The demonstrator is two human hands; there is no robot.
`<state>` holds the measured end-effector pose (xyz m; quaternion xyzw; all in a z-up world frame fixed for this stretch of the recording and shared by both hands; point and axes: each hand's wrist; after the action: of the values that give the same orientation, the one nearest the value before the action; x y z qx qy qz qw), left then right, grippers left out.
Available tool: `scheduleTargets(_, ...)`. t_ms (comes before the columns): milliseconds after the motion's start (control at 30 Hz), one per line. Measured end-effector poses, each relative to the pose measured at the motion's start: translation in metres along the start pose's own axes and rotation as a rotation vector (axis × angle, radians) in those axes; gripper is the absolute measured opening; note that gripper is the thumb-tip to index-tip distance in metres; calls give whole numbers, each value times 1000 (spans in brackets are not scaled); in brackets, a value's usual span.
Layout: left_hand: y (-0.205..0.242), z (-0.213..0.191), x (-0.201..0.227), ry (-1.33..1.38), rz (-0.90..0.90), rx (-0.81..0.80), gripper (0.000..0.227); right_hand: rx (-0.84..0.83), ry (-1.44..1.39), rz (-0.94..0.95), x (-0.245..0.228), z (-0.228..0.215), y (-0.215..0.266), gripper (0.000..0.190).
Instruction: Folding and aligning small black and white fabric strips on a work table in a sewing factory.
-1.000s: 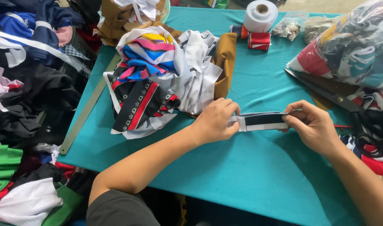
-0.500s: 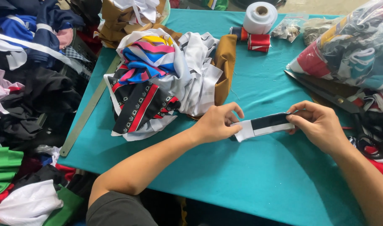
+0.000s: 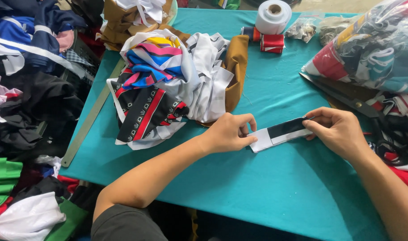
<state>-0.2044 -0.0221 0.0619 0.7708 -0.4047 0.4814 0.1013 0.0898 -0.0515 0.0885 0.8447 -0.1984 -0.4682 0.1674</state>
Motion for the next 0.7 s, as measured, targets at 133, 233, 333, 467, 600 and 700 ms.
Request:
scheduleTargets(133,0,2,-2,8,32,3,14,10,27,11,-1,0,1,15)
scheduleTargets(233,1,5,-6,-81,57,-22,19,23,42,-18,2,1,-1,15)
scheduleTargets(333,0,7,-8,-161,88,-42,18,17,61,-37,-1,0,2,16)
scheduleTargets(467,-2,11,-3,-185,160,23,28,8,67,-72,-1,1,3,14)
scheduleTargets(600,-20,19,6,-391,327,93,36,12,70,-100,-2,-1,2,13)
scheduleTargets(700,-39,37,18,-397,454,-39,26,75,125,-200,9,0,-2,9)
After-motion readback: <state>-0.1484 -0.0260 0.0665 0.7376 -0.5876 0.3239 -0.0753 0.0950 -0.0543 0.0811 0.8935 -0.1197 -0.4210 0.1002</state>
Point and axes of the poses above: each hand's wrist, its own y-axis away from the middle knuckle, its own z-axis out of the palm, x = y × z, and after that the axes turned 15 degrees about z, right-handed
